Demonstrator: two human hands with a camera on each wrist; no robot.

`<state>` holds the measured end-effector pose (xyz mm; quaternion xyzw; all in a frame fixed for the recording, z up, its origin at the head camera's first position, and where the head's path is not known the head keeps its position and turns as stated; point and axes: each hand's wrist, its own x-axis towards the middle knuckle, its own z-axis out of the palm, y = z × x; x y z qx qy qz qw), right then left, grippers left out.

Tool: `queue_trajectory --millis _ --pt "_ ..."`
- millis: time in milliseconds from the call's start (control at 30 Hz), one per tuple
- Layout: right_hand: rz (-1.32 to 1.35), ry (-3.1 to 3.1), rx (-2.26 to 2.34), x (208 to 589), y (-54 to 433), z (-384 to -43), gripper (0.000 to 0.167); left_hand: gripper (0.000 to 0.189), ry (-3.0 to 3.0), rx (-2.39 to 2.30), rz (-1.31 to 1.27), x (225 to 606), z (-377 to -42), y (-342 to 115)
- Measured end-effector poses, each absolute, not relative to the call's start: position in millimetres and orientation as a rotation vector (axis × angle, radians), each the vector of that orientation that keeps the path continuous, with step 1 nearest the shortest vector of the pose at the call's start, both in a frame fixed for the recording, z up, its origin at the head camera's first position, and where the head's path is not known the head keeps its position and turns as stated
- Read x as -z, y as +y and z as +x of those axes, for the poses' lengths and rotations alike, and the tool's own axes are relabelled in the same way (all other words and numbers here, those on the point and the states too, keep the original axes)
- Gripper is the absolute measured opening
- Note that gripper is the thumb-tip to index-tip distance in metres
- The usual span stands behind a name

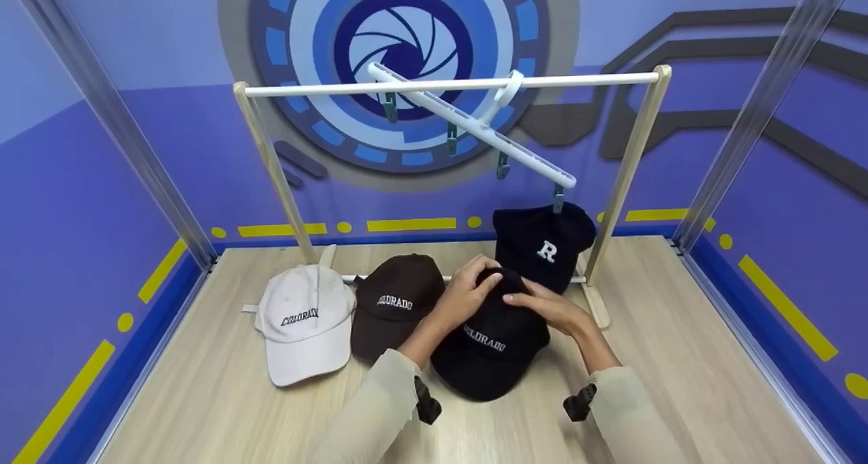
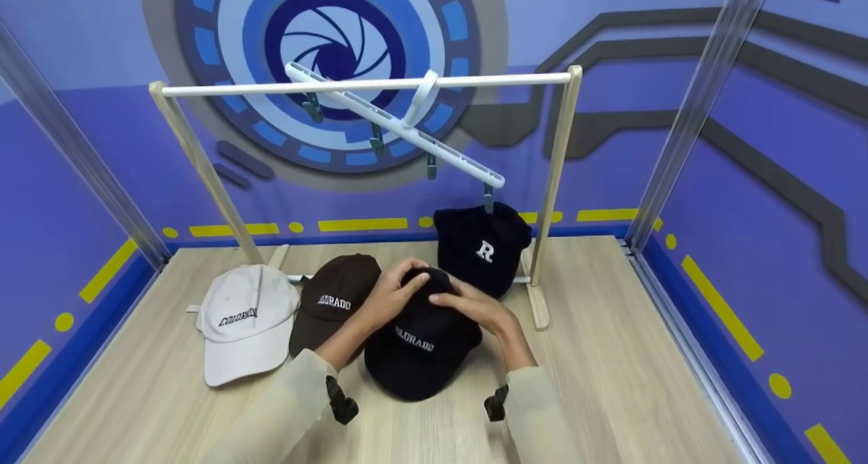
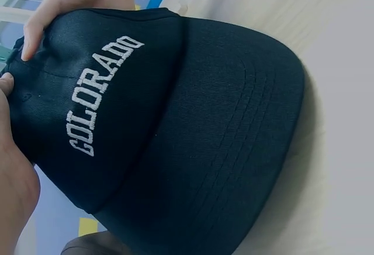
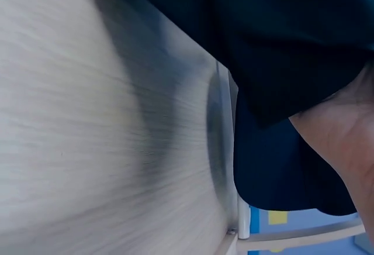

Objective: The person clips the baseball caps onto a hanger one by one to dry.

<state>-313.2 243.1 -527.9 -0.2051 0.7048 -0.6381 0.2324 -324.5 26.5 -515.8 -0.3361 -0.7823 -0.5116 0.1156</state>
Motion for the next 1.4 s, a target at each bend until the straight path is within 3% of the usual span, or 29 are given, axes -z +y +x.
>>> queue_trajectory --millis 267,567,1067,1400 --pt "-0.57 1.868 1.796 525.6 248.3 -310.4 0.062 0.016 -2.266 1.486 -0.969 513.4 -322.4 26.4" --pt "-0.645 2.054 1.809 517.1 253.2 -309.4 0.038 0.016 -2.29 1.454 -0.915 512.3 -322.1 23.6" --pt "-0.715 2.316 1.795 496.5 247.8 -307.1 0.025 0.017 -2.241 1.521 -0.866 504.2 -319.4 21.0" --pt "-0.774 2.625 1.753 461.6 229.6 -280.9 0.016 0.017 -2.23 1.51 -0.836 495.1 -318.5 20.3"
